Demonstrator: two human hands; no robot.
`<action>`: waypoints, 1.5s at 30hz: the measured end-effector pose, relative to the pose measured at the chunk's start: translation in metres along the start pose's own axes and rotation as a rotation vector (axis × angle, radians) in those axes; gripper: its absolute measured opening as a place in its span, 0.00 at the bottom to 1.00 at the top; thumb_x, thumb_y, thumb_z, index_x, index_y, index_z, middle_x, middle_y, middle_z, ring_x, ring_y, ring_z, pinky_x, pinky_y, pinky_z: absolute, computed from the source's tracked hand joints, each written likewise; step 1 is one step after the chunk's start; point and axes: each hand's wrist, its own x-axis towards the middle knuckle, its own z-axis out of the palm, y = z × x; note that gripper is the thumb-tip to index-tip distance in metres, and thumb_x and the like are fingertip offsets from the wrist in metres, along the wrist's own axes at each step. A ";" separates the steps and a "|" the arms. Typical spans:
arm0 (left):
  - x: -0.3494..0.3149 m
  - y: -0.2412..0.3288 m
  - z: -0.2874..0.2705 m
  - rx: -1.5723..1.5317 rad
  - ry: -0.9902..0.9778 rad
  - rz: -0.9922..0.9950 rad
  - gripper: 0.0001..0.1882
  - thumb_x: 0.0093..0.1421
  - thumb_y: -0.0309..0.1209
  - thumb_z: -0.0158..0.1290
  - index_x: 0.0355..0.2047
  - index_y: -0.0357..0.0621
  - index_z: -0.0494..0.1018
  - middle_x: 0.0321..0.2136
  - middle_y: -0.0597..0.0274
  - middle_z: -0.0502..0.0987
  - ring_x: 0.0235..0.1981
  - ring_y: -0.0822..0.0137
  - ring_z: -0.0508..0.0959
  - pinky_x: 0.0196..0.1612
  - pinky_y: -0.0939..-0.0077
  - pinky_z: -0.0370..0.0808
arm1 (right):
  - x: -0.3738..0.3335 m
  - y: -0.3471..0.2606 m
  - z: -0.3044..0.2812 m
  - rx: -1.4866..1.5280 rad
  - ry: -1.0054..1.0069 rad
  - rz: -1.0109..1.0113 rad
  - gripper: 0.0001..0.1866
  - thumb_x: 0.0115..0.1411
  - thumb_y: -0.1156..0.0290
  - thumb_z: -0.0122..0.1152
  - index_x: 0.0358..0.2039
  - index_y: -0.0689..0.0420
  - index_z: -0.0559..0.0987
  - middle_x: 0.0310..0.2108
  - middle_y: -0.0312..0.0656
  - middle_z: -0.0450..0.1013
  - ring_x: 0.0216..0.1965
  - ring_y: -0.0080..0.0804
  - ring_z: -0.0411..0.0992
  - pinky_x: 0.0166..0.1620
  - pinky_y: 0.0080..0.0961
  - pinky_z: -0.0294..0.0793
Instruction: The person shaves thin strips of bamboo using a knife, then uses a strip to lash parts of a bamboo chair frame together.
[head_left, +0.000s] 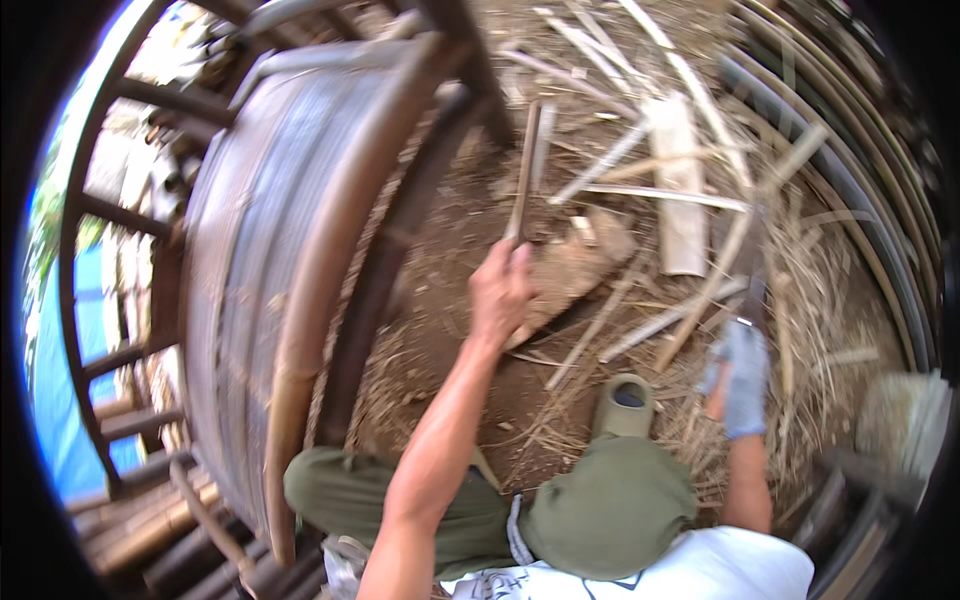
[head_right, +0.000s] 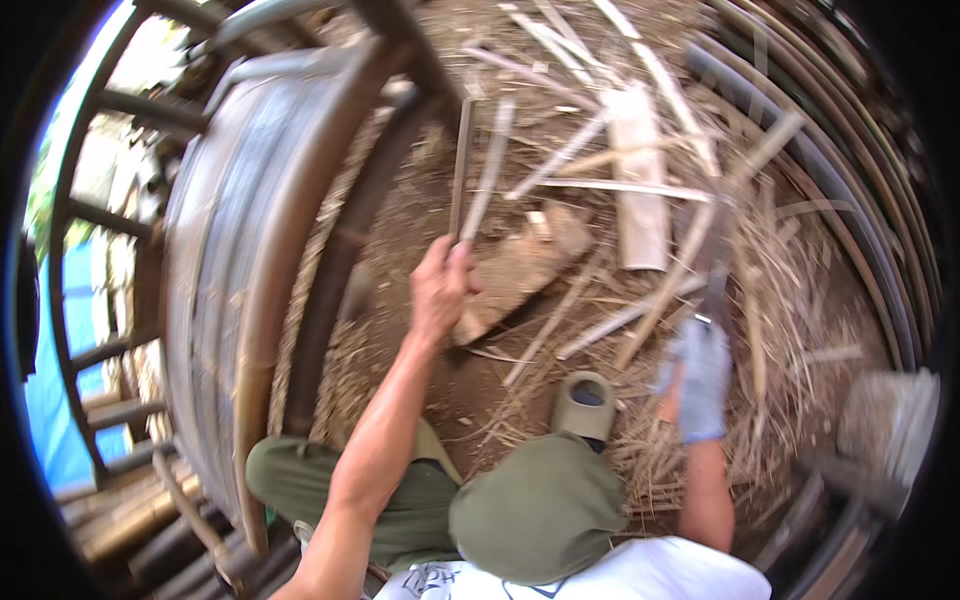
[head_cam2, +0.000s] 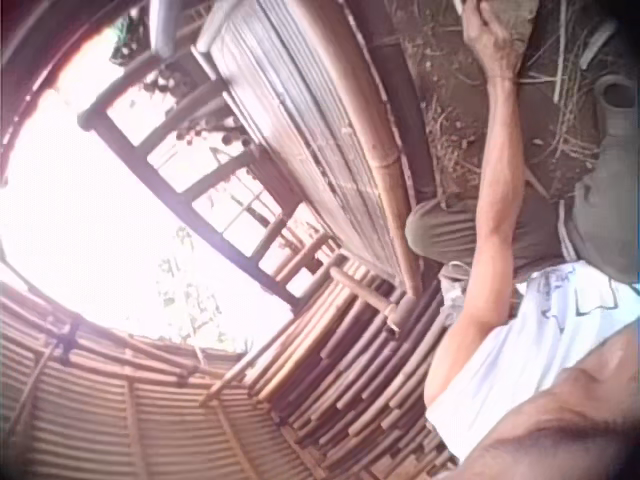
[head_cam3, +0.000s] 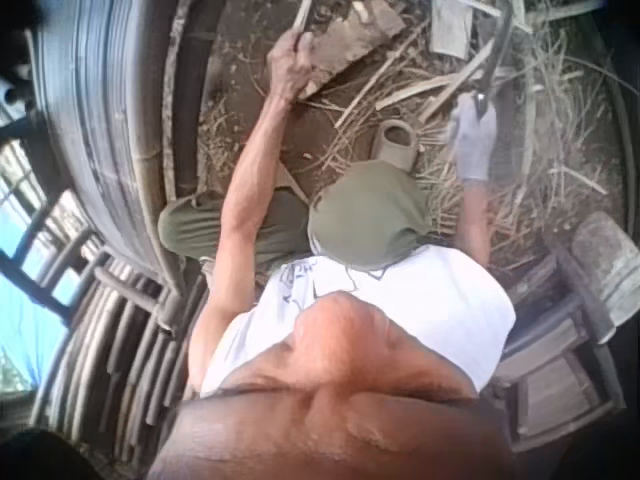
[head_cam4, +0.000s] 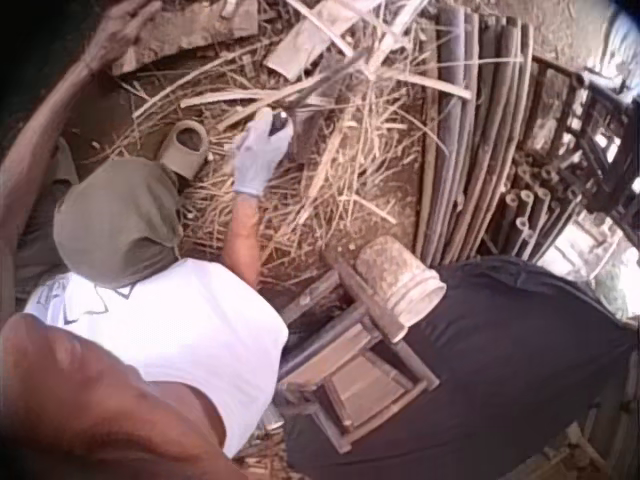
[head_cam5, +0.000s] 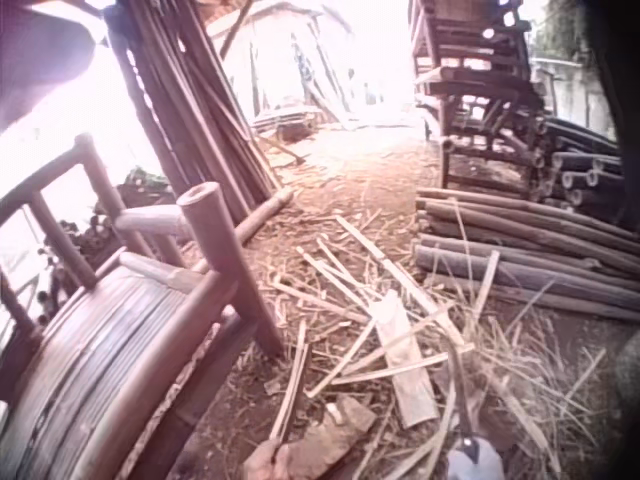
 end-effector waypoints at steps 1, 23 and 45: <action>-0.001 -0.028 -0.002 0.170 -0.010 0.150 0.15 0.72 0.35 0.50 0.50 0.37 0.76 0.27 0.64 0.76 0.21 0.77 0.74 0.24 0.76 0.75 | -0.003 -0.002 0.016 -0.003 0.013 -0.023 0.15 0.68 0.65 0.59 0.51 0.57 0.70 0.25 0.32 0.69 0.20 0.19 0.68 0.20 0.19 0.69; -0.056 -0.076 0.091 0.387 -0.165 0.151 0.10 0.69 0.29 0.52 0.47 0.38 0.77 0.33 0.45 0.77 0.34 0.43 0.78 0.37 0.56 0.75 | 0.094 0.066 0.106 -0.701 -0.002 -0.437 0.23 0.68 0.53 0.57 0.46 0.63 0.75 0.31 0.61 0.78 0.38 0.60 0.79 0.41 0.48 0.79; -0.048 -0.015 0.083 0.562 0.021 0.535 0.10 0.68 0.26 0.49 0.48 0.45 0.74 0.33 0.52 0.76 0.25 0.46 0.79 0.26 0.58 0.79 | 0.061 0.002 0.092 -0.546 0.047 -0.596 0.26 0.67 0.50 0.57 0.47 0.65 0.72 0.30 0.60 0.79 0.32 0.56 0.80 0.34 0.45 0.80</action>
